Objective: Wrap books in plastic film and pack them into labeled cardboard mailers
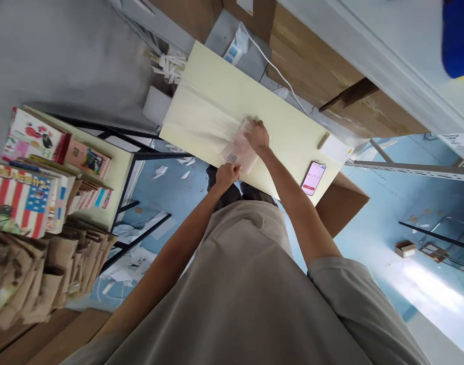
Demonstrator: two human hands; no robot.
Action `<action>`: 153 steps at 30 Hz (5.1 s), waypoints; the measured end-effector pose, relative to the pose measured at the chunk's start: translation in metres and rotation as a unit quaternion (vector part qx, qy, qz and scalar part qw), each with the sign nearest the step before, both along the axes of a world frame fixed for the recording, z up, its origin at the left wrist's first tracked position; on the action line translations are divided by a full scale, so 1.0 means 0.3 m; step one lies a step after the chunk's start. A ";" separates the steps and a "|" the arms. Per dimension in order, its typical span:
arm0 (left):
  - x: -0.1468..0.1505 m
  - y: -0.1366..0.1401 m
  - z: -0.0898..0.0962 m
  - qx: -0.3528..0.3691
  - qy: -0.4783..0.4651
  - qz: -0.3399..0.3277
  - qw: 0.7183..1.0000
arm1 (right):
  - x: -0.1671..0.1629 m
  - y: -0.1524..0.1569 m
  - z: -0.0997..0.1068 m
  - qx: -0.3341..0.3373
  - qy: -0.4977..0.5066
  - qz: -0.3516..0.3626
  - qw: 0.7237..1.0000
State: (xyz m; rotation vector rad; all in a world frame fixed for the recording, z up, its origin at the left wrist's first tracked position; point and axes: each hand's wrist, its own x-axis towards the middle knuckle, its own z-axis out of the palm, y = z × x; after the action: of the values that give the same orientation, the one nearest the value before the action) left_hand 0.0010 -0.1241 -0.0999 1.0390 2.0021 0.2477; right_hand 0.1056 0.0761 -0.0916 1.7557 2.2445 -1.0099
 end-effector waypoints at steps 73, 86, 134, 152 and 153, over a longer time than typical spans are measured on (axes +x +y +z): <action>-0.474 0.493 0.063 0.097 0.004 -0.517 0.851 | -0.214 -0.383 0.273 0.011 0.000 -0.283 0.959; -0.522 0.576 0.074 0.085 0.018 -0.600 0.795 | -0.391 -0.318 0.234 -0.063 -0.098 -0.297 0.948; -0.044 0.845 0.749 0.476 -0.012 -0.300 0.826 | 0.482 0.420 0.841 0.415 0.091 -0.098 0.900; -0.028 0.896 0.566 0.438 0.016 -0.259 0.861 | 0.285 0.214 0.650 0.293 0.087 -0.030 0.952; -0.037 0.886 0.539 0.425 0.019 -0.272 0.863 | 0.273 0.187 0.593 0.253 0.083 -0.024 0.964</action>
State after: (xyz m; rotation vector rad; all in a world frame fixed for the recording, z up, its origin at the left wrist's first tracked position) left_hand -0.0101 0.1417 0.0616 2.1157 1.5194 0.8453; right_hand 0.1875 0.1322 0.0863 1.9773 2.7680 -0.6432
